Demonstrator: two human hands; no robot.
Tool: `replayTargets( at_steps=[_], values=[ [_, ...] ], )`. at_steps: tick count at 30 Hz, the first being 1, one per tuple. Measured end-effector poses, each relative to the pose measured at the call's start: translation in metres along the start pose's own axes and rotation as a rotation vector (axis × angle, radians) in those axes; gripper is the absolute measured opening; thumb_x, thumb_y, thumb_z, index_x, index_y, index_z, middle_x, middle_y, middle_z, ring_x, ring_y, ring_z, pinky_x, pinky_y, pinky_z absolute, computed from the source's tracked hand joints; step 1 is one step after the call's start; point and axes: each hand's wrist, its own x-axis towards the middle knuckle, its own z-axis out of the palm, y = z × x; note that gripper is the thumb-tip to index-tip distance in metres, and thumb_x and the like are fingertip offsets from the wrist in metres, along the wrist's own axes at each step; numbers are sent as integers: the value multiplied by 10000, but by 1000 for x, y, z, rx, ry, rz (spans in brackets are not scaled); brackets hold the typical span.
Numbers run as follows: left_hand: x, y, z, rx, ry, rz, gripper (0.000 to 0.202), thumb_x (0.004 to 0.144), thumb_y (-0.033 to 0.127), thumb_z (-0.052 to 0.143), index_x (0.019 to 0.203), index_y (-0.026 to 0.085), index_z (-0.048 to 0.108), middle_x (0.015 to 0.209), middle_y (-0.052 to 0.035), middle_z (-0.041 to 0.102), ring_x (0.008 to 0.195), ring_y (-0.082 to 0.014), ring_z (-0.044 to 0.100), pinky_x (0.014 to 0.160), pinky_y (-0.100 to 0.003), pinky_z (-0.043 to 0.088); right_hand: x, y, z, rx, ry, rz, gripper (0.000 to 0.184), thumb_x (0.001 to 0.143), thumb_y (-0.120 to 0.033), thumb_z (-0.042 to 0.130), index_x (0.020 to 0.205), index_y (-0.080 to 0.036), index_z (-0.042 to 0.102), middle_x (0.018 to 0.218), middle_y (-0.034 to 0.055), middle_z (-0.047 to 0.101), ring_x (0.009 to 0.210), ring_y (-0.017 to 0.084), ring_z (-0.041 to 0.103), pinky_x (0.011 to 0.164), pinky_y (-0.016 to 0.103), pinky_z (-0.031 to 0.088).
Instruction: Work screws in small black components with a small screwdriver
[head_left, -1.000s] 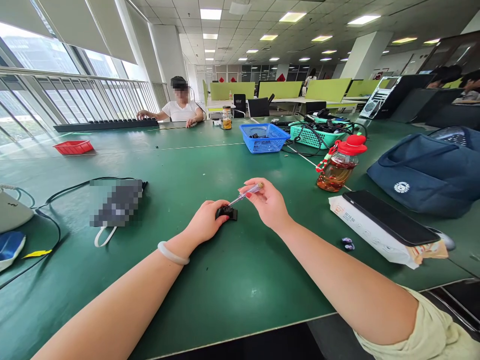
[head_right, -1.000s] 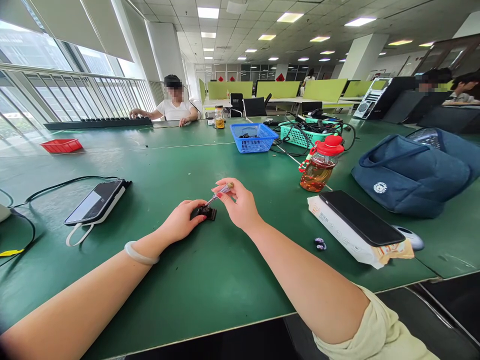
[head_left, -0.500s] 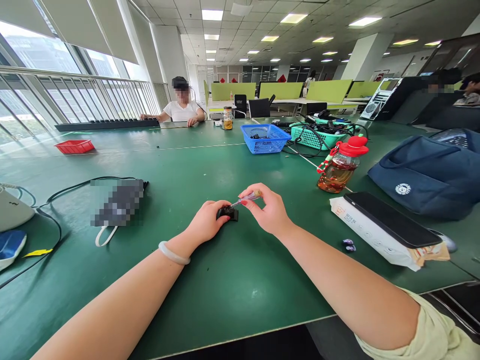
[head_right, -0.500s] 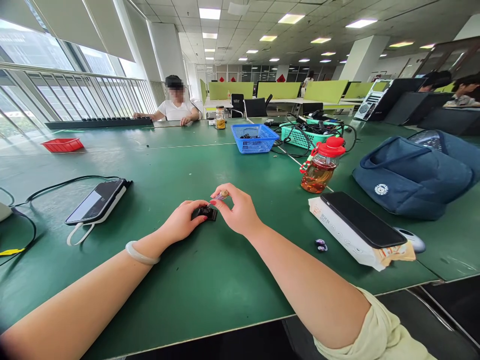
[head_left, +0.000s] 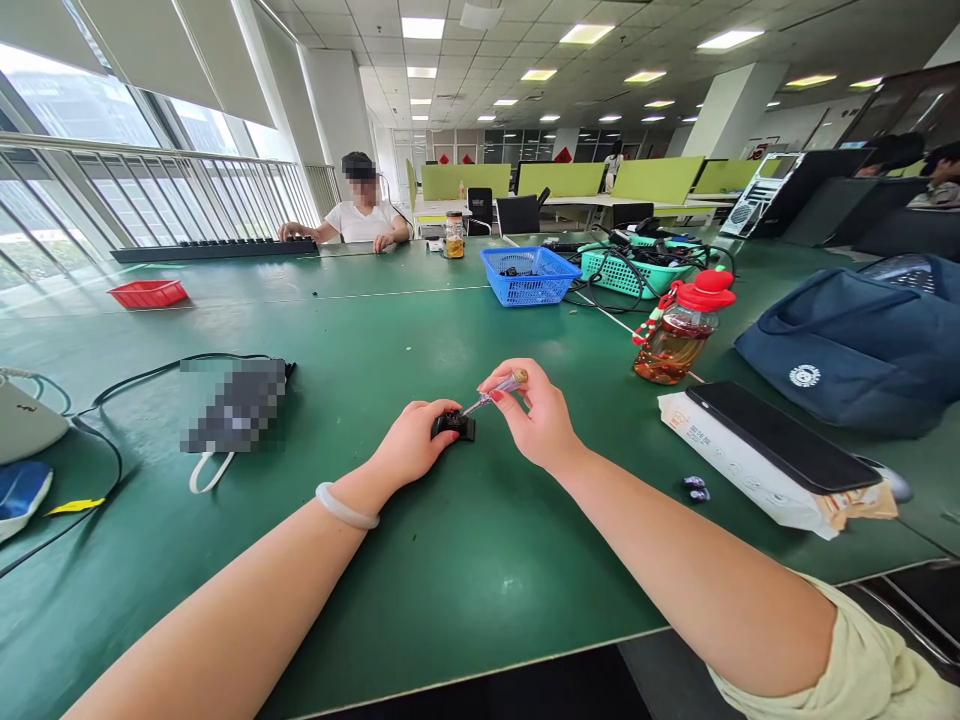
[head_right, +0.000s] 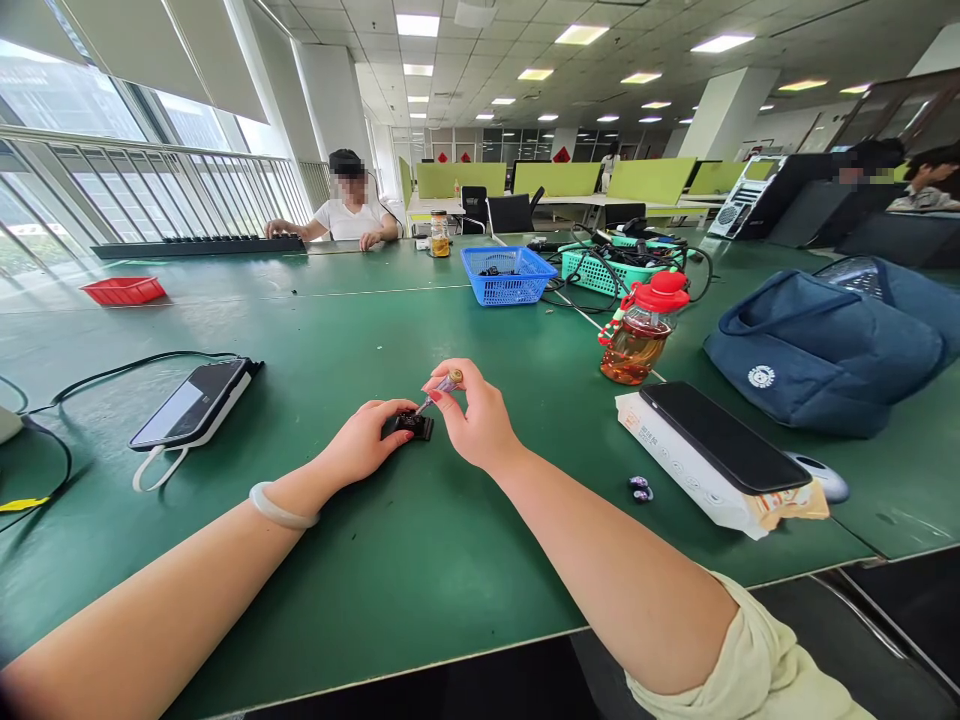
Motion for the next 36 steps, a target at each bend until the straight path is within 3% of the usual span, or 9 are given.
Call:
replayTargets(
  at_steps=[7, 14, 23, 29, 36],
  values=[
    [0, -2, 2, 3, 7, 0, 325, 848, 281, 572, 1169, 256, 619, 1139, -50, 682, 1129, -270, 565, 995, -429, 481, 0, -2, 1, -66, -65, -53, 75, 925, -307, 554, 972, -251, 539, 931, 32, 711, 876, 187, 680, 841, 367, 537],
    [0, -2, 1, 0, -3, 4, 336, 851, 294, 567, 1182, 260, 615, 1133, -48, 685, 1117, -267, 566, 998, -433, 478, -1, 3, 1, -39, 13, -74, 85, 925, -289, 558, 989, -250, 518, 884, 25, 699, 842, 177, 674, 843, 366, 537],
    [0, -3, 1, -1, -14, 1, 348, 855, 280, 565, 1200, 254, 605, 1148, -48, 679, 1125, -270, 556, 1004, -437, 470, 0, 0, 1, -67, -17, -83, 49, 923, -256, 557, 963, -238, 536, 871, 26, 699, 834, 171, 671, 828, 350, 532],
    [0, -4, 1, 0, -5, 14, 336, 856, 290, 569, 1186, 244, 612, 1157, -47, 682, 1113, -269, 558, 1003, -435, 469, -3, -2, 1, -77, 2, -147, 50, 930, -256, 552, 971, -240, 529, 874, 25, 690, 820, 169, 663, 801, 337, 536],
    [0, -3, 2, 0, 10, 19, 327, 851, 286, 572, 1173, 255, 619, 1146, -40, 688, 1109, -267, 569, 986, -421, 476, -5, -7, 2, -189, -94, -296, 101, 907, -168, 533, 982, -235, 542, 880, 24, 685, 777, 154, 645, 743, 303, 539]
  ],
)
